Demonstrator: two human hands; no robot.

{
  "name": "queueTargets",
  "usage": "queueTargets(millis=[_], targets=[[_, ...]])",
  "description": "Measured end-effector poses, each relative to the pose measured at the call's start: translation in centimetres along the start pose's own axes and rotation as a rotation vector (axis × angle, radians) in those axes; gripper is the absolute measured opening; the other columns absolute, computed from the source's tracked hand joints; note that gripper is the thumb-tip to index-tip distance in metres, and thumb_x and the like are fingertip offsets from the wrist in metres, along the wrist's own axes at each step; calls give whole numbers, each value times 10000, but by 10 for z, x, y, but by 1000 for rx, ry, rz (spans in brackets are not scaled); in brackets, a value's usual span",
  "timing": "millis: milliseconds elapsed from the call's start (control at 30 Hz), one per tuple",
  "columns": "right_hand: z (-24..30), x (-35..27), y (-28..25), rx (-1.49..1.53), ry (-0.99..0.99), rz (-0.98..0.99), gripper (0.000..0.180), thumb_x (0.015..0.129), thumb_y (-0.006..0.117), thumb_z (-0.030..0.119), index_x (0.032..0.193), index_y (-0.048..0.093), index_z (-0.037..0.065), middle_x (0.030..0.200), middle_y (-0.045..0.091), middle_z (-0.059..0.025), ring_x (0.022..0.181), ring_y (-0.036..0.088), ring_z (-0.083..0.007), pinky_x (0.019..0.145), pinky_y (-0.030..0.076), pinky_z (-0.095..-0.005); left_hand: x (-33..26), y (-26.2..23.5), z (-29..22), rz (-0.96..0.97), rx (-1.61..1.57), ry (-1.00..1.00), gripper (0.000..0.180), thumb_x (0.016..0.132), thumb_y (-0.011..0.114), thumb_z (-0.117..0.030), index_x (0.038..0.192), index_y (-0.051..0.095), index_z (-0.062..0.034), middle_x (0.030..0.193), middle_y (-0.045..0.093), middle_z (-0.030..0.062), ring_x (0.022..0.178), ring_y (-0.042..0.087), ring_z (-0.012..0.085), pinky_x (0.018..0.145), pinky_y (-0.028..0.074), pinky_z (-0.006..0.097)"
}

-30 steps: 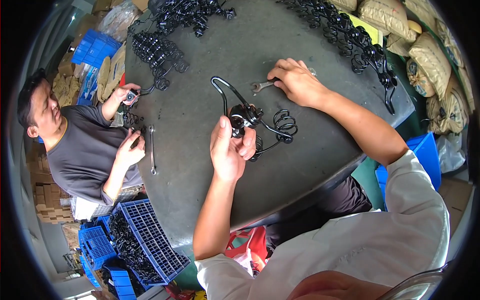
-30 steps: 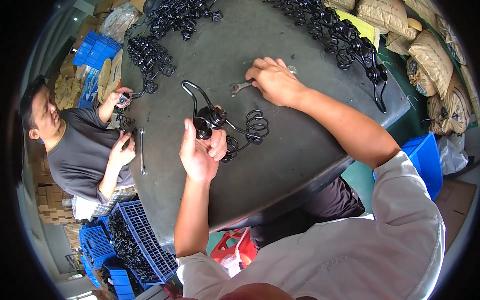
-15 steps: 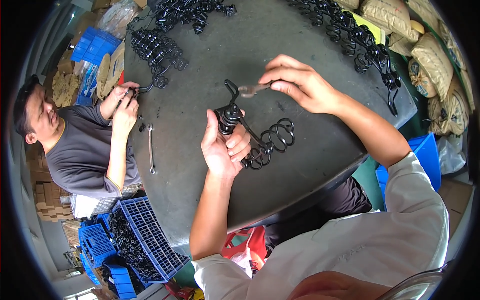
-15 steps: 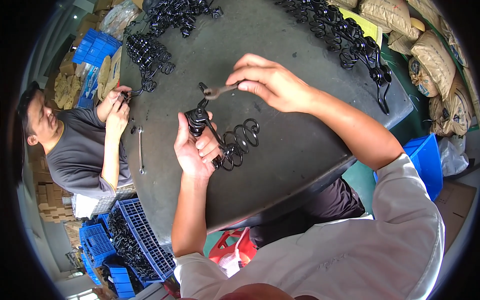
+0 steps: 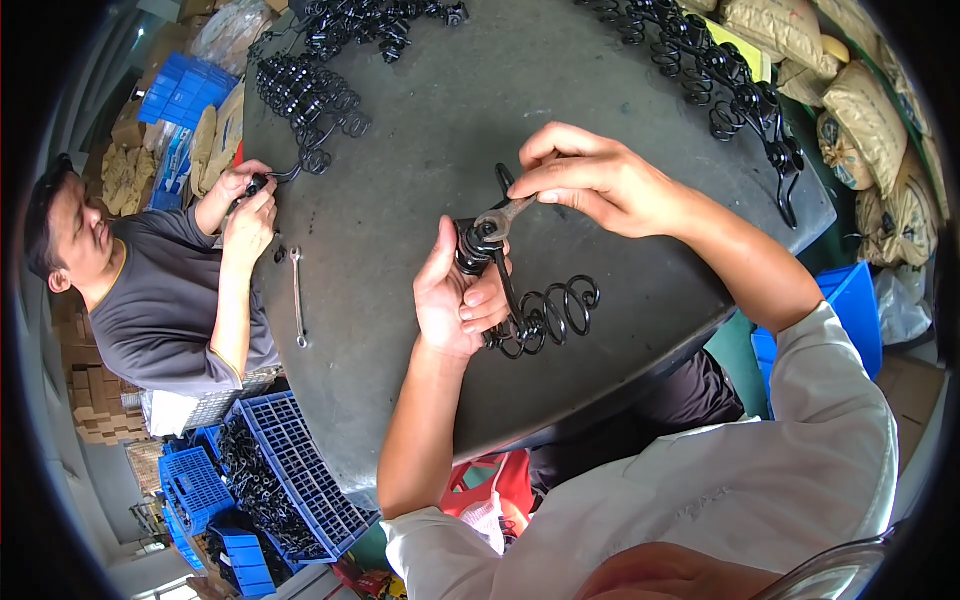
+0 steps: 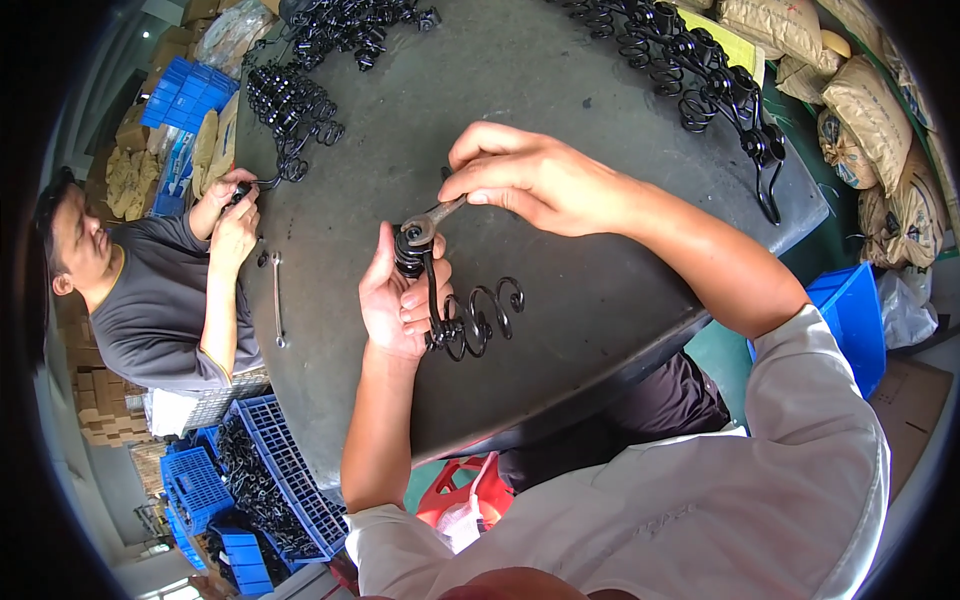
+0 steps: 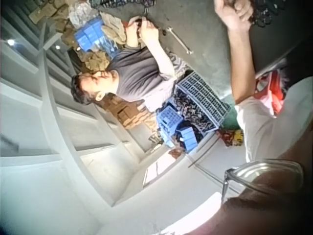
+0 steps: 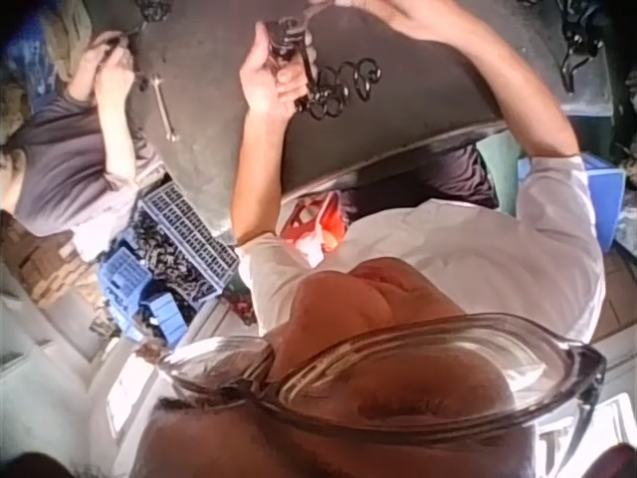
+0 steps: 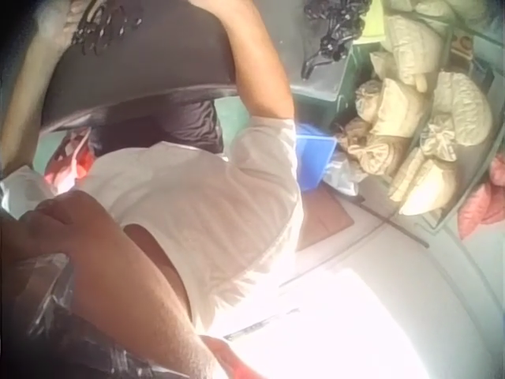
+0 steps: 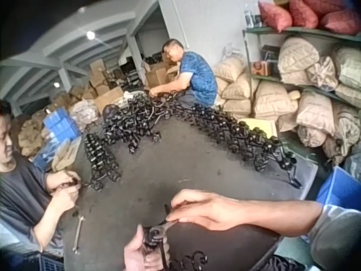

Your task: Assembling small black mechanical components, specifically bicycle brake parts, at a workbench in a factory setting.

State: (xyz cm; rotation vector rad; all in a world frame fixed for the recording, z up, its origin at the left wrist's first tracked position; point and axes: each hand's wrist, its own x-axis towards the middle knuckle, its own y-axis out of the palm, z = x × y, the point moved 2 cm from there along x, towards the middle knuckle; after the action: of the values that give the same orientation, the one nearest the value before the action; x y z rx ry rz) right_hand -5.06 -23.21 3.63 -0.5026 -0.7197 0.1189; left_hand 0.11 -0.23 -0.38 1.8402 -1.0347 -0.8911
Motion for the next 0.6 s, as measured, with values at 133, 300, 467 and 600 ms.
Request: queueTargets(millis=[133,300,467,600], targets=[[3,1,-10,10,-17,38,238,932,671,-38,1154,735,19,1140,591,-115,1009,639,-258,863,535,-366,1,3,2,40,-77,-117,698,1090,325,-601,1080,628,28,537,434,-9,329,298,56,276,284,200],[2,2,-14,17,-12,81,237,918,686,-43,1143,741,11,1142,592,-110,1018,642,-248,868,540,-366,0,2,2,41,-48,-151,688,1090,329,-600,1085,626,19,531,430,-7,329,302,55,276,283,197],[4,2,-17,34,-1,103,237,913,685,-56,1134,743,7,1152,594,-108,1022,643,-245,866,543,-365,-1,2,3,1,-20,-122,647,1094,353,-576,1087,532,46,523,414,-10,329,324,50,263,282,193],[4,2,-19,61,14,121,244,902,686,-71,1124,748,8,1162,594,-107,1026,641,-240,863,545,-363,0,1,3,23,2,-157,694,1091,323,-601,1094,630,22,507,406,-24,327,287,51,278,269,193]])
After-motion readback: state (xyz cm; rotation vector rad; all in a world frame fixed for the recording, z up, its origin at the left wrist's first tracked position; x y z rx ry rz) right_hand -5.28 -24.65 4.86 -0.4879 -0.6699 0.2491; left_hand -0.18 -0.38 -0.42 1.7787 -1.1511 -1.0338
